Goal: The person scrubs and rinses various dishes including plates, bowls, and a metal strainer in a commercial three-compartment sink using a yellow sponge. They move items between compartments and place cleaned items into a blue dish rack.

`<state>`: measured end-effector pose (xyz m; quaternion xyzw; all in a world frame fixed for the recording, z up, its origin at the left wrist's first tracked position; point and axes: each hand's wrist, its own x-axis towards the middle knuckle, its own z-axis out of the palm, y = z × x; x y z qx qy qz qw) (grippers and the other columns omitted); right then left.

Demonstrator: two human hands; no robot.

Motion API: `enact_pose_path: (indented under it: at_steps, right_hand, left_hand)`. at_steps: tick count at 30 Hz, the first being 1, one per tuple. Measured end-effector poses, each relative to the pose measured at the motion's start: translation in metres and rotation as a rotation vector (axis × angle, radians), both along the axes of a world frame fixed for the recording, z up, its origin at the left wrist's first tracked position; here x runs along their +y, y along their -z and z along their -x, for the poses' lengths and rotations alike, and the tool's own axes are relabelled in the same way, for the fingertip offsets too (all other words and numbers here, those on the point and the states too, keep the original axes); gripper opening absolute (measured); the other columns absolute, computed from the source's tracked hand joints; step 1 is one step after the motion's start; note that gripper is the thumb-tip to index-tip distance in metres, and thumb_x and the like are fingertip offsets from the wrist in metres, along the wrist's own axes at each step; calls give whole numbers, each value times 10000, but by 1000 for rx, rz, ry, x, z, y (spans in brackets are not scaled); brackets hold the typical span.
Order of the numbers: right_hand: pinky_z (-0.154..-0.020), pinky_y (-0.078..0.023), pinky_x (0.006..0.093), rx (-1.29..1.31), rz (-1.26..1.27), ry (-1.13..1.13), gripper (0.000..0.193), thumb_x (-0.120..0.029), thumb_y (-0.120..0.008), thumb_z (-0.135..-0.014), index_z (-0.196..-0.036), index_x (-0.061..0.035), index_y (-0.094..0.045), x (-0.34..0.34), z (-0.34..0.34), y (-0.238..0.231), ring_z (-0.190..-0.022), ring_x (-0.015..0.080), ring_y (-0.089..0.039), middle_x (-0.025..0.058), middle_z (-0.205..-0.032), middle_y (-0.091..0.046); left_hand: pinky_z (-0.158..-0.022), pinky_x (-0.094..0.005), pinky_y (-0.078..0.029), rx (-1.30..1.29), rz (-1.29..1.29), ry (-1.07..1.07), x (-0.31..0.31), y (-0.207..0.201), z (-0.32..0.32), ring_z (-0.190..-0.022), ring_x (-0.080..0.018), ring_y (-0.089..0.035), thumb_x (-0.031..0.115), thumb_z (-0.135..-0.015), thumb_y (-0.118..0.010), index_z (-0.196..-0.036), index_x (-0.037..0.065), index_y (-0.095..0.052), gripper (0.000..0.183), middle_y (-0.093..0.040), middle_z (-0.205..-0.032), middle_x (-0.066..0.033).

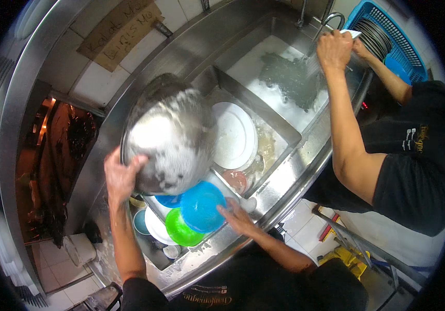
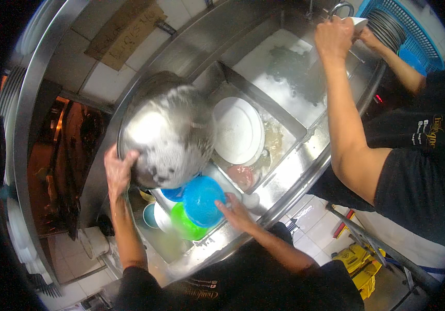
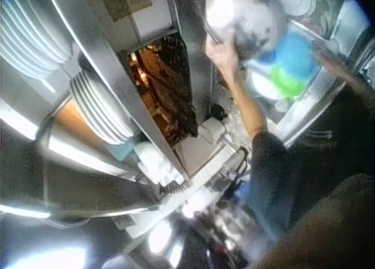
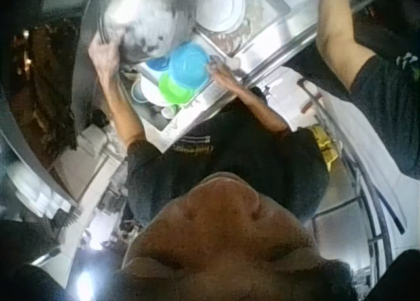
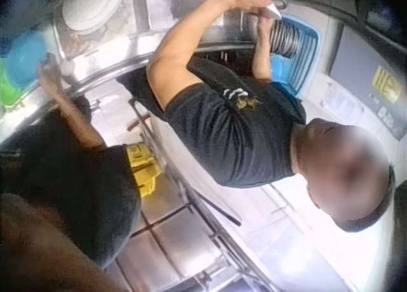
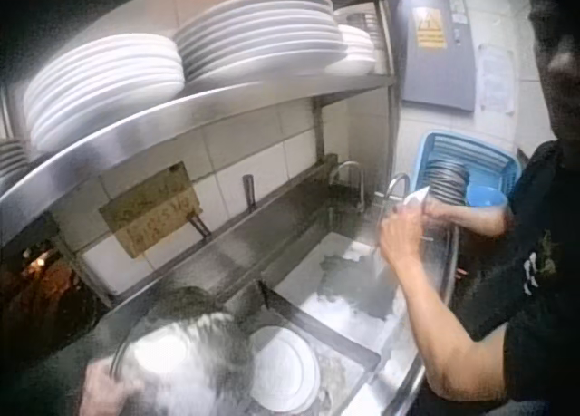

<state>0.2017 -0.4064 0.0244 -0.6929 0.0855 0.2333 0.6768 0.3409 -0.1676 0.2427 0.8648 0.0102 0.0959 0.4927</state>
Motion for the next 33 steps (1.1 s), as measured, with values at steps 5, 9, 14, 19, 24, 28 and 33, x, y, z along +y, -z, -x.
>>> enact_pose_path:
  at_steps: [5, 9, 14, 19, 24, 28, 33]
  right_hand:
    - [-899, -423, 435, -290, 638, -295, 526, -466, -531, -863, -1050, 18, -614, -24, -109, 28, -1057, 374, -543, 305, -1077, -566]
    - [-862, -471, 404, 112, 953, -887, 493, -423, -555, -828, -1151, -54, -610, -33, -142, 195, -1054, 300, -592, 189, -1159, -599]
    - [-854, -505, 349, 344, 1087, -673, 419, -428, -480, -875, -1243, -253, -580, 10, -133, 168, -1173, 193, -544, 21, -1297, -553]
    - [-870, -488, 406, 558, 1140, -643, 480, -463, -536, -808, -1215, -217, -604, 6, -142, 201, -1133, 207, -573, 36, -1255, -583]
    - [-892, -468, 411, 392, 1226, -635, 551, -428, -600, -777, -1235, -123, -572, -1, -143, 234, -1132, 241, -565, 86, -1269, -559]
    - [-877, -474, 400, 295, 890, 128, 615, -432, -616, -777, -1246, -42, -535, 22, -123, 258, -1111, 289, -565, 150, -1268, -538]
    - [-883, -456, 333, 421, 656, 571, 489, -279, -620, -795, -1210, -31, -554, 40, -117, 242, -1142, 269, -535, 150, -1257, -539]
  left_hand:
    - [-444, -321, -372, -36, -585, 101, 24, 7, 82, -452, -182, -492, 312, -621, -843, -554, 53, -520, 420, -473, -499, -39]
    - [-421, -330, -353, -265, -894, 326, -1, 56, 119, -402, -203, -442, 302, -642, -818, -495, 125, -453, 432, -448, -466, -39]
    - [-451, -326, -330, -102, -909, 346, 25, 109, 196, -433, -193, -450, 291, -615, -832, -536, 129, -444, 428, -443, -491, -23]
    - [-537, -344, -367, 24, -876, 277, 1, 115, 201, -520, -212, -500, 254, -582, -837, -589, 109, -472, 393, -487, -568, -42]
    - [-657, -386, -395, 79, -669, 164, -3, 169, 222, -661, -255, -546, 240, -569, -831, -662, 99, -539, 338, -537, -652, -56]
    - [-756, -423, -411, 32, -529, 105, -12, 182, 226, -828, -299, -562, 251, -603, -825, -804, 87, -583, 354, -591, -828, -84]
    - [-819, -442, -413, 53, -476, 57, -26, 173, 234, -922, -318, -550, 240, -623, -824, -902, 70, -587, 403, -594, -951, -107]
